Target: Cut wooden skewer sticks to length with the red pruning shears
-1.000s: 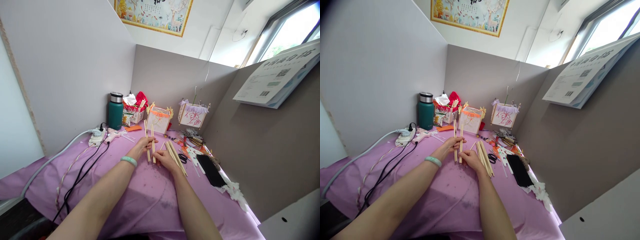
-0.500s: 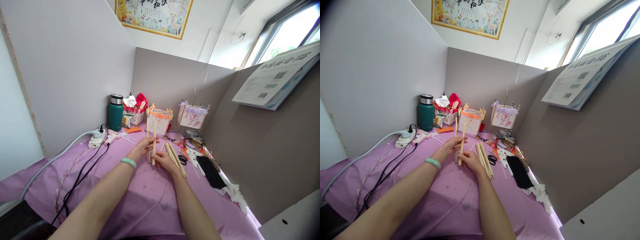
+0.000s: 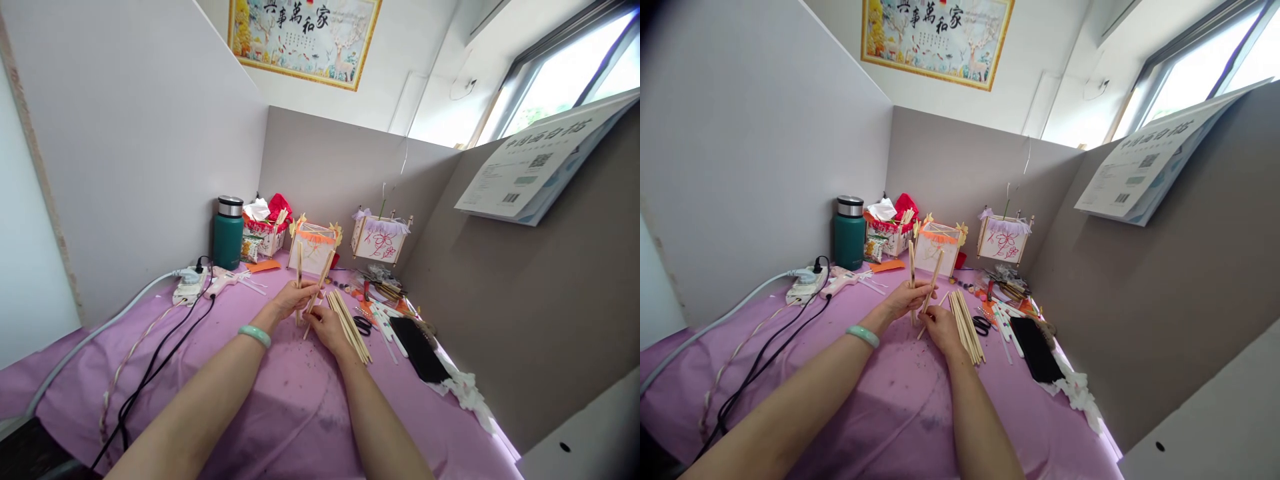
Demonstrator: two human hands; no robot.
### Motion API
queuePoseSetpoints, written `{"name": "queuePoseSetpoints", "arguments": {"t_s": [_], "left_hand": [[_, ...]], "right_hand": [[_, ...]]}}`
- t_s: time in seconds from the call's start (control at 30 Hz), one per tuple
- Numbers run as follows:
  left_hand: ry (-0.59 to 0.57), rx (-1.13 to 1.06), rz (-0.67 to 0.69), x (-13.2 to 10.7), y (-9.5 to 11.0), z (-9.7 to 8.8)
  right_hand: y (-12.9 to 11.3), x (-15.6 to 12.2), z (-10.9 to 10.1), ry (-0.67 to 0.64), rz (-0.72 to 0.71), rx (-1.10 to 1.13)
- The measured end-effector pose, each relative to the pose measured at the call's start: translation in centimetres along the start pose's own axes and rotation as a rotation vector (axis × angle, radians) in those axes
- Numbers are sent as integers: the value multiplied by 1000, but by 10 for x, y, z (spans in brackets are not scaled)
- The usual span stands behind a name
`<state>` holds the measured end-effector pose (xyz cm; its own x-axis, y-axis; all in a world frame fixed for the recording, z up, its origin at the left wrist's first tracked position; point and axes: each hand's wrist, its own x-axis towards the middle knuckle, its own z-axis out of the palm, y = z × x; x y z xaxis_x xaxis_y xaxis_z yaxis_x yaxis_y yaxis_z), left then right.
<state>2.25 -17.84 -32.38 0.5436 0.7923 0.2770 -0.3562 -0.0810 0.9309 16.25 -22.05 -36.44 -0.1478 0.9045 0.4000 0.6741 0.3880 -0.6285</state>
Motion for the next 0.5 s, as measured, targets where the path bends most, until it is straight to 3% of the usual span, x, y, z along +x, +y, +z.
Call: {"name": "queuePoseSetpoints", "arguments": {"t_s": [0.33, 0.5], "left_hand": [[46, 64, 15, 5, -7, 0], [106, 309, -50, 9, -19, 3]], "right_hand": [[-10, -3, -5, -54, 61, -258], [-10, -2, -8, 13, 191, -461]]}}
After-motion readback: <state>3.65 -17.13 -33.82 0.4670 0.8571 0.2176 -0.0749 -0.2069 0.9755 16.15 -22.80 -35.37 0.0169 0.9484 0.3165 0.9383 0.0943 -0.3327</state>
